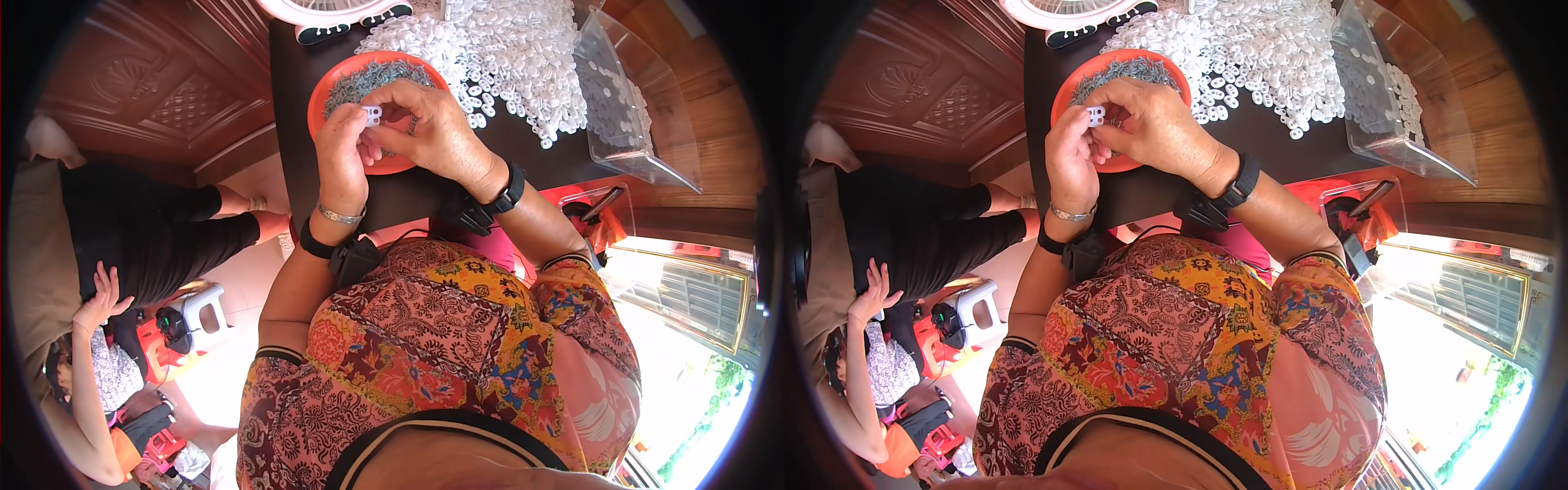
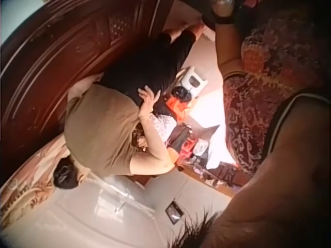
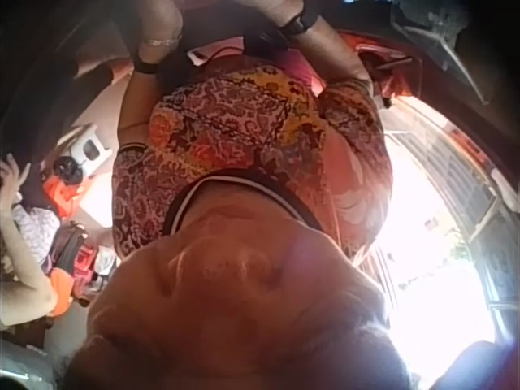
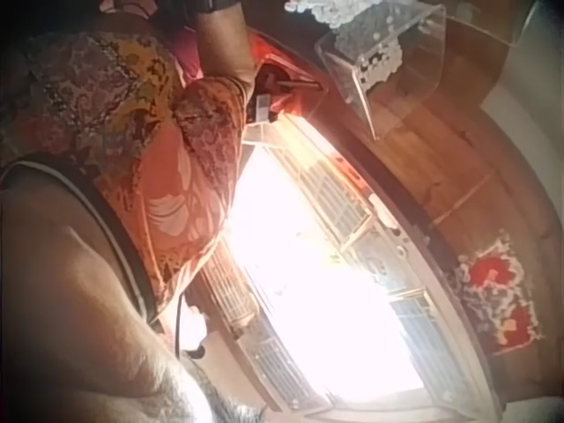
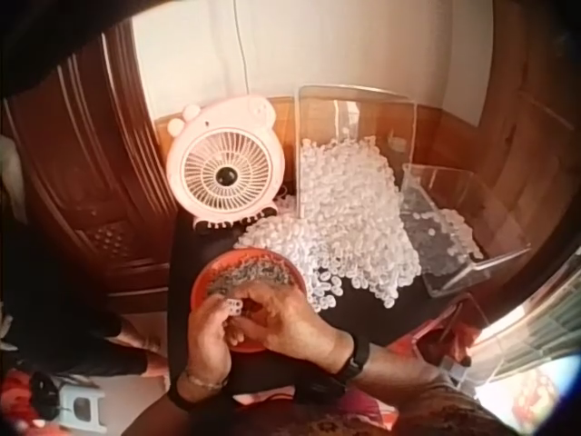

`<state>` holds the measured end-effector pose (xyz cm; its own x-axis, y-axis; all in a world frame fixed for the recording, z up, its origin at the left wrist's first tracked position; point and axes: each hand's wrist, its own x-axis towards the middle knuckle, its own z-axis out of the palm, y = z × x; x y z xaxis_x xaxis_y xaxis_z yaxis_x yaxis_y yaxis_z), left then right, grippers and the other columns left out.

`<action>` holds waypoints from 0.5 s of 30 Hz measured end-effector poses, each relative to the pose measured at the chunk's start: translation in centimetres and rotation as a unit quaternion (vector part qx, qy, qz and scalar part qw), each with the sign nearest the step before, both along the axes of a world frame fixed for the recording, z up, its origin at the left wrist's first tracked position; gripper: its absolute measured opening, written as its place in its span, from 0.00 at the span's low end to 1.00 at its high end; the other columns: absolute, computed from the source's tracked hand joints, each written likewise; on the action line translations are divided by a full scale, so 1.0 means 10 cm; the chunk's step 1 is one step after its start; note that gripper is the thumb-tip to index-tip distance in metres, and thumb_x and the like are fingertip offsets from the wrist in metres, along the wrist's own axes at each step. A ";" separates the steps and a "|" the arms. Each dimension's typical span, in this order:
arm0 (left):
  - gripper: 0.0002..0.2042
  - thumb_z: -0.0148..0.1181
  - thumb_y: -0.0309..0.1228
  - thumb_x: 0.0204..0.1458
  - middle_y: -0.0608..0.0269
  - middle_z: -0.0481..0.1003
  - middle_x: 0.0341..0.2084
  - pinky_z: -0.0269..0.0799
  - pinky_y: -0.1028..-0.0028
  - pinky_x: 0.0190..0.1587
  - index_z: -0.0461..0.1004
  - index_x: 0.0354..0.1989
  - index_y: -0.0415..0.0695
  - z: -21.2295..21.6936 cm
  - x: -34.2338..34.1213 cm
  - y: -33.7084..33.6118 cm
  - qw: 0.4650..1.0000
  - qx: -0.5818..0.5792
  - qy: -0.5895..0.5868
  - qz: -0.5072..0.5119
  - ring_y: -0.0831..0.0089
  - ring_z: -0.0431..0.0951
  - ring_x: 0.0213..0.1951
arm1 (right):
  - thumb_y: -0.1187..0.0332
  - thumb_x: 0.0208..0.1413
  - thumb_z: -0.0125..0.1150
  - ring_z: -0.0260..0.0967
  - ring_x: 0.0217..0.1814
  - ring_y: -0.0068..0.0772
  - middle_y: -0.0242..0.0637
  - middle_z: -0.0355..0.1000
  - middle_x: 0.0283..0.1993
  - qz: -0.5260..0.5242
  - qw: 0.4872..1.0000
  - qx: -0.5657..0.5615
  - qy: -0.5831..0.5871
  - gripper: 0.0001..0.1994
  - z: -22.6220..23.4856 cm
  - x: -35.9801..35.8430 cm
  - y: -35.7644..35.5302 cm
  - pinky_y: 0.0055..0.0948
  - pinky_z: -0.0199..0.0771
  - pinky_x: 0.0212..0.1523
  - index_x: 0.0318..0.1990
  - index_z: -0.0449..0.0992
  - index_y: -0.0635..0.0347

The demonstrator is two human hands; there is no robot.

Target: Assembling small white plastic components by manually inserting small metal pins.

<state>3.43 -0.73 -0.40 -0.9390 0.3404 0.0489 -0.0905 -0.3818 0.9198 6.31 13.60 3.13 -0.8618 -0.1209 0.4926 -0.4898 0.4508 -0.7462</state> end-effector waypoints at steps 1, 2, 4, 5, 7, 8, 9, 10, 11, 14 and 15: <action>0.11 0.47 0.35 0.55 0.69 0.68 0.19 0.57 0.83 0.22 0.71 0.31 0.40 0.00 0.00 0.00 1.000 -0.001 0.000 0.000 0.82 0.66 0.19 | 0.75 0.44 0.65 0.73 0.33 0.24 0.34 0.73 0.33 0.003 1.000 0.009 -0.004 0.14 0.00 0.00 0.00 0.22 0.74 0.35 0.41 0.73 0.63; 0.11 0.47 0.35 0.55 0.69 0.68 0.19 0.57 0.83 0.22 0.71 0.32 0.40 0.00 0.01 0.00 1.000 -0.008 -0.002 0.002 0.82 0.66 0.19 | 0.75 0.44 0.65 0.73 0.33 0.24 0.34 0.73 0.33 0.003 1.000 0.008 -0.003 0.14 0.00 0.01 -0.01 0.22 0.74 0.35 0.41 0.73 0.63; 0.11 0.47 0.35 0.55 0.69 0.69 0.20 0.57 0.83 0.21 0.71 0.32 0.40 0.01 0.02 0.01 1.000 -0.016 -0.003 0.004 0.82 0.66 0.19 | 0.74 0.44 0.65 0.74 0.34 0.27 0.36 0.73 0.33 -0.008 1.000 0.004 0.006 0.14 -0.02 0.02 -0.02 0.22 0.74 0.35 0.41 0.73 0.63; 0.11 0.46 0.35 0.55 0.69 0.69 0.20 0.57 0.83 0.21 0.71 0.32 0.40 0.02 0.03 0.01 1.000 -0.018 -0.003 0.011 0.83 0.66 0.19 | 0.74 0.44 0.65 0.74 0.34 0.27 0.36 0.73 0.33 -0.009 1.000 0.003 0.006 0.14 -0.02 0.02 -0.03 0.22 0.74 0.35 0.41 0.73 0.63; 0.11 0.46 0.35 0.56 0.68 0.70 0.20 0.57 0.83 0.21 0.71 0.32 0.40 0.05 0.06 0.03 1.000 -0.021 -0.004 0.017 0.84 0.66 0.18 | 0.73 0.41 0.64 0.73 0.32 0.38 0.41 0.73 0.32 -0.034 0.998 0.025 0.049 0.14 -0.01 0.04 -0.06 0.31 0.74 0.32 0.39 0.74 0.61; 0.11 0.46 0.34 0.56 0.68 0.71 0.19 0.57 0.84 0.20 0.71 0.32 0.40 0.06 0.07 0.03 0.999 -0.033 -0.013 0.019 0.84 0.65 0.18 | 0.73 0.41 0.64 0.73 0.32 0.38 0.41 0.73 0.32 -0.035 0.998 0.024 0.049 0.14 -0.03 0.04 -0.07 0.31 0.74 0.32 0.39 0.74 0.61; 0.11 0.45 0.34 0.56 0.68 0.71 0.18 0.57 0.84 0.20 0.71 0.32 0.40 0.07 0.08 0.03 0.999 -0.044 -0.023 0.020 0.84 0.65 0.17 | 0.72 0.41 0.64 0.73 0.32 0.41 0.42 0.73 0.31 -0.046 0.995 0.053 0.065 0.14 -0.06 0.04 -0.07 0.33 0.74 0.32 0.39 0.74 0.60; 0.11 0.45 0.34 0.56 0.68 0.71 0.18 0.57 0.84 0.20 0.71 0.32 0.40 0.07 0.08 0.02 0.999 -0.045 -0.023 0.020 0.84 0.65 0.17 | 0.70 0.42 0.64 0.73 0.33 0.43 0.43 0.73 0.31 -0.056 0.992 0.082 0.080 0.14 -0.08 0.04 -0.08 0.35 0.74 0.32 0.39 0.73 0.60; 0.11 0.44 0.34 0.57 0.67 0.72 0.17 0.57 0.85 0.20 0.71 0.33 0.39 0.06 0.08 0.01 0.998 -0.052 -0.003 0.021 0.84 0.65 0.17 | 0.70 0.42 0.64 0.73 0.33 0.43 0.43 0.73 0.31 -0.056 0.992 0.082 0.079 0.14 -0.07 0.04 -0.09 0.35 0.74 0.32 0.39 0.73 0.60; 0.12 0.43 0.34 0.57 0.66 0.72 0.17 0.57 0.85 0.20 0.71 0.33 0.39 0.03 0.08 -0.01 0.998 -0.055 0.016 0.020 0.84 0.65 0.16 | 0.69 0.44 0.62 0.72 0.32 0.44 0.44 0.73 0.30 -0.056 0.989 0.106 0.086 0.13 -0.08 0.04 -0.10 0.36 0.73 0.32 0.39 0.73 0.60; 0.12 0.43 0.34 0.57 0.65 0.73 0.17 0.57 0.85 0.20 0.71 0.33 0.38 0.02 0.08 -0.02 0.998 -0.050 0.016 0.017 0.83 0.65 0.16 | 0.68 0.45 0.62 0.72 0.31 0.44 0.44 0.73 0.30 -0.050 0.990 0.103 0.079 0.13 -0.10 0.03 -0.10 0.36 0.73 0.32 0.39 0.73 0.60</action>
<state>4.20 -0.89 -0.18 -0.9489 0.3124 0.0455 -0.0495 -0.2897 0.9558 6.61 12.60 2.13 -0.7888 -0.1507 0.5958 -0.5380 0.6380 -0.5509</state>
